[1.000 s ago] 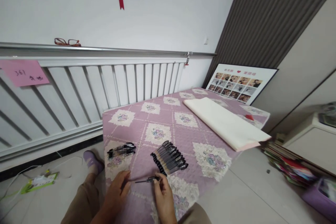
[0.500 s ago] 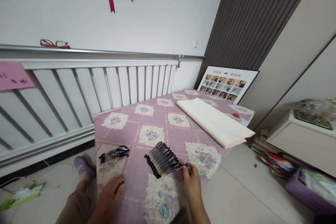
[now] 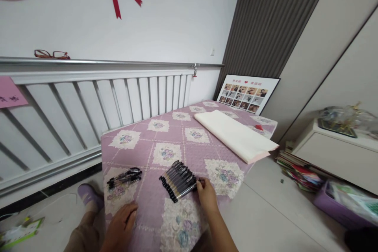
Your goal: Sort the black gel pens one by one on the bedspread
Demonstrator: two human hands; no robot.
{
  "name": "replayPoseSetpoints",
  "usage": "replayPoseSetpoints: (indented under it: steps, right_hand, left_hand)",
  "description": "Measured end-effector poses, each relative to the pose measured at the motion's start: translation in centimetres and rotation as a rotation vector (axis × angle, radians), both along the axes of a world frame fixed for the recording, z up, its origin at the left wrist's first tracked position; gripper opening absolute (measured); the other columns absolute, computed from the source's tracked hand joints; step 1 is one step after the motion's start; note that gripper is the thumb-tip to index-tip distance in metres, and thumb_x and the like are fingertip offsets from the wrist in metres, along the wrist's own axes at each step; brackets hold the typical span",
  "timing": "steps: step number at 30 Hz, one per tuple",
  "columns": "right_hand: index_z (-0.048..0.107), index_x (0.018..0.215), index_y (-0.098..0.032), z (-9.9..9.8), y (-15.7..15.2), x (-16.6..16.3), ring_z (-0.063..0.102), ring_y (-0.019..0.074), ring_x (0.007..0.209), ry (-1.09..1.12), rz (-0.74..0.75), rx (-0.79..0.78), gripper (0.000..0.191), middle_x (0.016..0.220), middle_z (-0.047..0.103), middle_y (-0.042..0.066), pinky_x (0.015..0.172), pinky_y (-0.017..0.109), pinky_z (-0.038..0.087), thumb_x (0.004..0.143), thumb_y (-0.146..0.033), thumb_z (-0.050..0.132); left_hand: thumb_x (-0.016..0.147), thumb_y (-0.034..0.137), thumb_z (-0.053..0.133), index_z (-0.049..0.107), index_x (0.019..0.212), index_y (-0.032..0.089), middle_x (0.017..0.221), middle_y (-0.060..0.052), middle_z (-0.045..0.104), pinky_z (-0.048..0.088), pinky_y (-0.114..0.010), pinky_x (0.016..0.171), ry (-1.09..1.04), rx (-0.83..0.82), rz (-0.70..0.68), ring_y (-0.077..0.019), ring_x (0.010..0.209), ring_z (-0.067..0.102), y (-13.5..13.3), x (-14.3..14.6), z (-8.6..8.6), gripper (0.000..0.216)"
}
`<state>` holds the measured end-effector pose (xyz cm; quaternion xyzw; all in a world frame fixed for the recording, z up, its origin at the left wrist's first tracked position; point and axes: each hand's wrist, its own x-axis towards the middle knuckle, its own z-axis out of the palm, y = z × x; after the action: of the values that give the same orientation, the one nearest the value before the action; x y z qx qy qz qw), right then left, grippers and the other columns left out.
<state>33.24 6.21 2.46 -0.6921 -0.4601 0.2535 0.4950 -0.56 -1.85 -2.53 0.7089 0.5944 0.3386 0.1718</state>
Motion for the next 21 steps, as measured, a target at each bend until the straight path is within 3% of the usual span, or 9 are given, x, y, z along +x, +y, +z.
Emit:
replayPoseSetpoints:
  steps: [14, 18, 21]
  right_hand:
    - [0.065, 0.084, -0.019, -1.5, -1.6, 0.4, 0.067, 0.0235, 0.079, -0.082, -0.058, 0.068, 0.028, 0.084, 0.072, 0.008, 0.077, 0.036, 0.051, 0.07, -0.041, 0.054]
    - [0.066, 0.084, -0.019, -2.0, -1.9, -0.1, 0.065, 0.024, 0.081, -0.127, -0.09, 0.071, 0.028, 0.085, 0.071, 0.008, 0.08, 0.037, 0.049, 0.073, -0.041, 0.052]
    - [0.065, 0.083, -0.02, -2.1, -1.7, -0.3, 0.065, 0.0238, 0.081, -0.158, -0.102, 0.071, 0.027, 0.084, 0.071, 0.008, 0.081, 0.037, 0.048, 0.074, -0.04, 0.051]
  left_hand:
    - [0.088, 0.034, 0.041, 0.067, 0.1, 0.023, 0.102, -0.006, 0.069, 0.051, -0.039, 0.089, 0.114, 0.043, -0.015, -0.0223, 0.099, 0.063, 0.1, -0.3, -0.1, 0.03]
    - [0.088, 0.031, 0.046, 0.066, 0.097, 0.026, 0.1, -0.004, 0.069, 0.048, -0.037, 0.088, 0.203, 0.048, -0.116, -0.021, 0.095, 0.062, 0.2, 0.5, 0.7, 0.023]
    - [0.086, 0.028, 0.048, 0.064, 0.105, 0.025, 0.106, -0.005, 0.067, 0.044, -0.038, 0.092, 0.24, 0.049, -0.203, -0.0216, 0.099, 0.059, 0.1, 2.7, 1.3, 0.025]
